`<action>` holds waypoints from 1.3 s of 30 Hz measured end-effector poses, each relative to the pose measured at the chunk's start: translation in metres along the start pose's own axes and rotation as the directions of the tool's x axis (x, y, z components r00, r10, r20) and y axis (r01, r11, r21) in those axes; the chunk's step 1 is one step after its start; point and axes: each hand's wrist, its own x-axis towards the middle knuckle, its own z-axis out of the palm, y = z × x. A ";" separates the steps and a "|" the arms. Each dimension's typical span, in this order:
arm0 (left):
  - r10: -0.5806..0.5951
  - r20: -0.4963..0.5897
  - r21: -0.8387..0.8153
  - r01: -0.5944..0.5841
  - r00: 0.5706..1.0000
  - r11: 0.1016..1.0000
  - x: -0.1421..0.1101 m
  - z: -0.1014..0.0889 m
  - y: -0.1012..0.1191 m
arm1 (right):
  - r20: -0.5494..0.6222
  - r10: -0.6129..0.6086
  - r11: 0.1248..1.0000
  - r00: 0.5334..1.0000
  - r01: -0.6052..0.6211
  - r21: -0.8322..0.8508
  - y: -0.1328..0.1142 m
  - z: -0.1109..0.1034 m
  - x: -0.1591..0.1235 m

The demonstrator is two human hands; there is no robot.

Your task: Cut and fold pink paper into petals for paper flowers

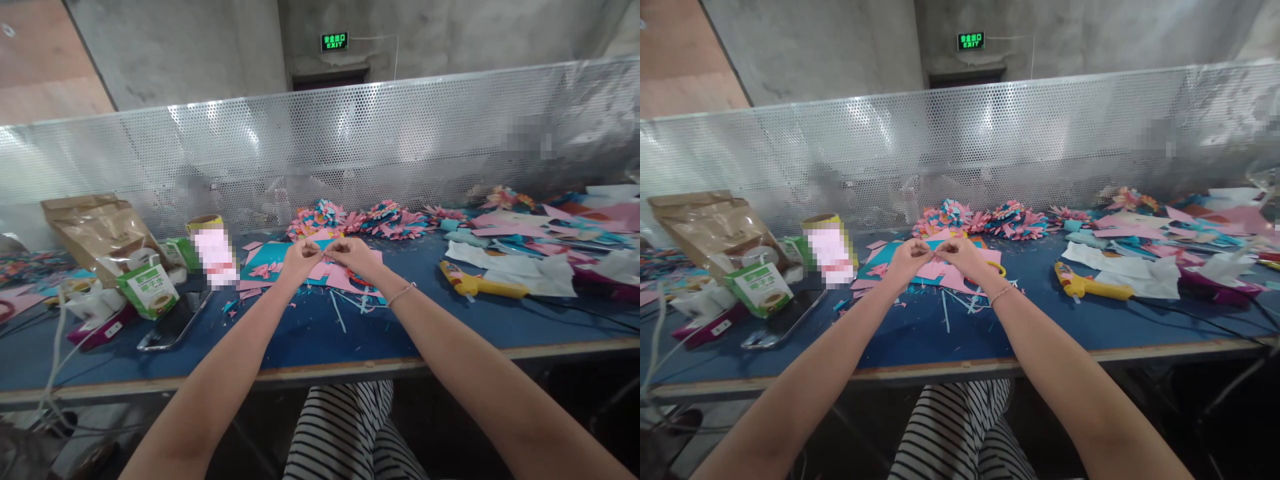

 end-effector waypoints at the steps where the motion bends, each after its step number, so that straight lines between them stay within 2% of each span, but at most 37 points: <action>1: -0.015 0.008 -0.015 0.015 1.000 1.000 0.000 0.000 0.000 | -0.006 0.007 1.000 1.000 -0.007 0.008 0.001 0.000 0.000; 6: -0.120 0.026 -0.150 0.122 0.992 0.981 -0.001 0.000 0.001 | -0.006 0.036 0.993 0.999 -0.035 0.116 0.006 0.002 0.001; 9: -0.119 0.003 -0.196 0.117 0.993 0.973 -0.001 0.000 0.001 | -0.036 -0.012 0.988 0.999 0.017 0.151 0.002 0.003 0.000; 11: -0.123 -0.017 -0.244 0.115 0.992 0.963 0.000 0.000 0.000 | -0.101 -0.063 0.995 0.993 0.070 0.071 -0.003 0.005 -0.001; 14: -0.189 -0.030 -0.339 0.168 0.981 0.926 0.001 0.001 0.000 | -0.174 -0.124 0.990 0.977 0.108 -0.096 -0.008 0.006 -0.004; 21: -0.295 0.015 -0.492 0.263 0.956 0.830 -0.001 0.002 0.006 | -0.190 -0.209 0.965 0.959 0.171 -0.199 -0.006 0.005 -0.003; 26: -0.299 0.038 -0.467 0.281 0.953 0.838 -0.003 0.003 0.009 | -0.205 -0.273 0.932 0.940 0.206 -0.297 -0.007 0.005 -0.003; 33: -0.262 -0.023 -0.400 0.231 0.965 0.887 -0.003 0.003 0.006 | -0.161 -0.400 0.866 0.902 0.314 -0.389 -0.007 0.008 -0.004; 39: -0.309 -0.012 -0.462 0.269 0.951 0.845 -0.002 0.003 0.004 | -0.085 -0.464 0.810 0.882 0.384 -0.443 -0.010 0.009 -0.005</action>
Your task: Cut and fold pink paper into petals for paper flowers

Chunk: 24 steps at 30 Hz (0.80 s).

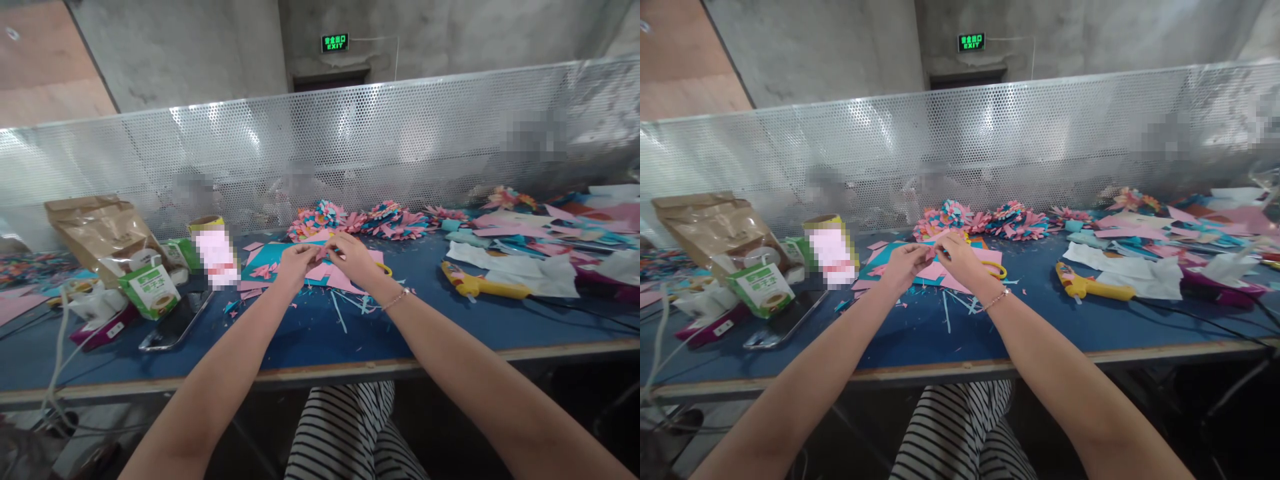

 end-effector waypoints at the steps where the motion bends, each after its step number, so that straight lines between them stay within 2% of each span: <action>1: -0.014 0.001 -0.019 0.014 1.000 1.000 0.000 0.000 0.000 | 0.004 -0.016 1.000 1.000 0.016 -0.005 -0.001 0.000 0.000; 11: -0.103 0.028 -0.105 0.106 0.994 0.989 0.000 -0.001 0.001 | 0.091 -0.145 0.986 0.985 0.152 -0.068 0.006 0.001 -0.004; 17: -0.085 0.027 -0.097 0.087 0.996 0.991 0.000 -0.001 0.002 | 0.090 -0.128 0.989 0.988 0.134 -0.068 0.006 0.002 -0.004; 21: -0.048 0.027 -0.050 0.049 0.999 0.998 0.001 -0.001 0.001 | 0.052 -0.066 0.998 0.996 0.066 0.005 -0.003 0.000 -0.001; 24: -0.007 0.042 -0.021 0.008 0.999 1.000 0.002 -0.001 0.001 | -0.004 0.107 0.988 0.994 -0.106 0.109 -0.008 -0.001 0.002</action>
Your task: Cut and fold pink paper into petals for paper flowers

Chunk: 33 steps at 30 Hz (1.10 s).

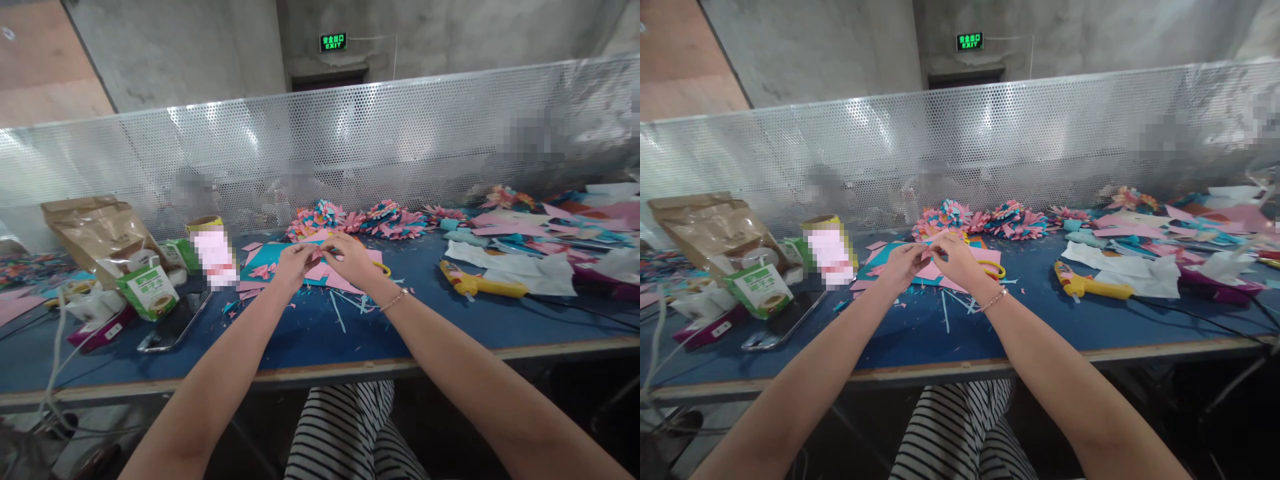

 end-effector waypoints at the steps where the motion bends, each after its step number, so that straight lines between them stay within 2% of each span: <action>1: 0.014 0.004 0.010 -0.014 1.000 1.000 0.000 0.000 0.000 | -0.024 0.078 0.996 0.997 -0.077 0.053 0.000 0.001 0.001; 3: 0.044 0.014 0.043 -0.045 0.999 0.998 0.000 0.001 0.000 | -0.038 0.237 0.959 0.971 -0.227 0.171 0.002 0.002 0.002; 5: 0.071 0.040 0.095 -0.074 0.997 0.993 -0.001 0.001 0.000 | 0.017 0.349 0.899 0.937 -0.339 0.277 0.006 0.003 0.003; 10: 0.088 0.079 0.202 -0.102 0.993 0.974 -0.002 0.001 0.000 | 0.211 0.422 0.762 0.882 -0.471 0.444 0.010 0.001 0.003; 18: 0.119 0.092 0.202 -0.136 0.989 0.970 -0.001 0.002 0.000 | 0.233 0.422 0.737 0.876 -0.482 0.475 0.015 0.002 0.002; 24: 0.095 0.111 0.152 -0.112 0.989 0.982 -0.002 0.005 0.000 | 0.225 0.371 0.810 0.901 -0.432 0.396 0.016 0.000 0.003; 28: 0.099 0.123 0.166 -0.119 0.987 0.979 -0.004 0.004 0.002 | 0.202 0.372 0.811 0.906 -0.423 0.403 0.020 0.002 0.002; 33: 0.183 0.173 0.290 -0.227 0.968 0.930 -0.003 0.002 0.003 | 0.198 0.388 0.788 0.900 -0.435 0.435 0.025 0.005 0.000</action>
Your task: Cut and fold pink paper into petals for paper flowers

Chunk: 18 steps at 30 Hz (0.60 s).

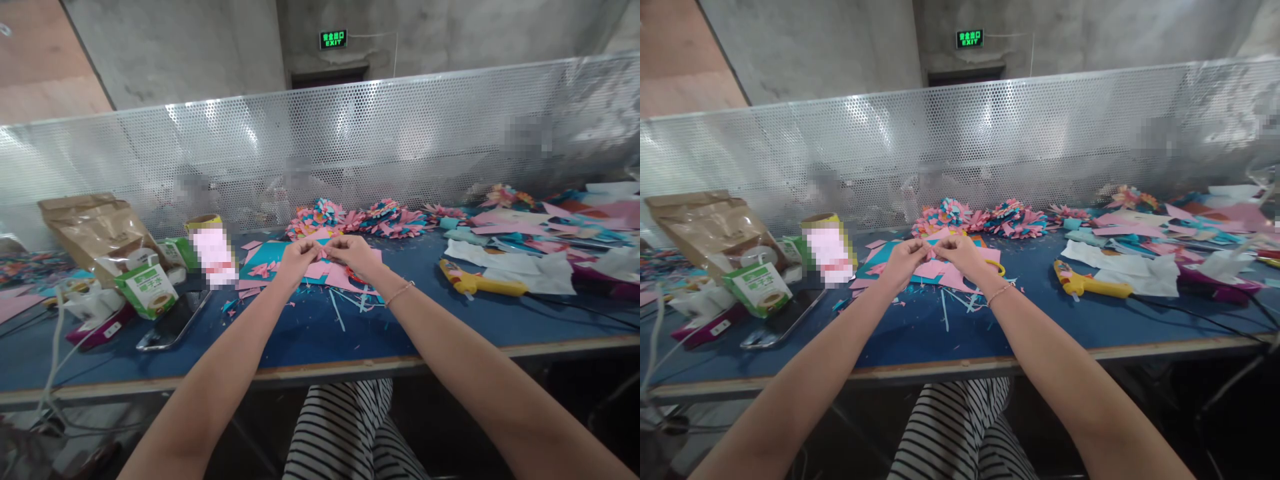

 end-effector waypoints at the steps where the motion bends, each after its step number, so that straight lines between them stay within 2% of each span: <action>1: 0.018 0.005 0.026 -0.018 1.000 0.999 0.001 -0.001 0.000 | 0.005 -0.002 1.000 1.000 0.002 0.001 0.000 0.000 0.000; 7: 0.083 -0.017 0.172 -0.079 0.996 0.982 0.002 -0.002 -0.001 | 0.011 0.010 0.999 1.000 -0.009 -0.038 -0.009 0.000 -0.002; 9: 0.058 -0.033 0.146 -0.052 0.998 0.988 0.002 -0.001 -0.001 | -0.006 0.011 0.998 1.000 -0.011 -0.055 -0.010 0.000 -0.002; 13: -0.015 0.003 0.096 0.015 1.000 0.995 0.001 -0.001 -0.006 | -0.080 0.002 0.997 0.997 -0.009 -0.076 -0.005 0.001 -0.001; 18: 0.017 0.048 0.206 -0.027 0.999 0.978 0.002 -0.005 -0.012 | -0.036 -0.030 0.995 0.999 0.026 -0.092 -0.007 -0.001 -0.002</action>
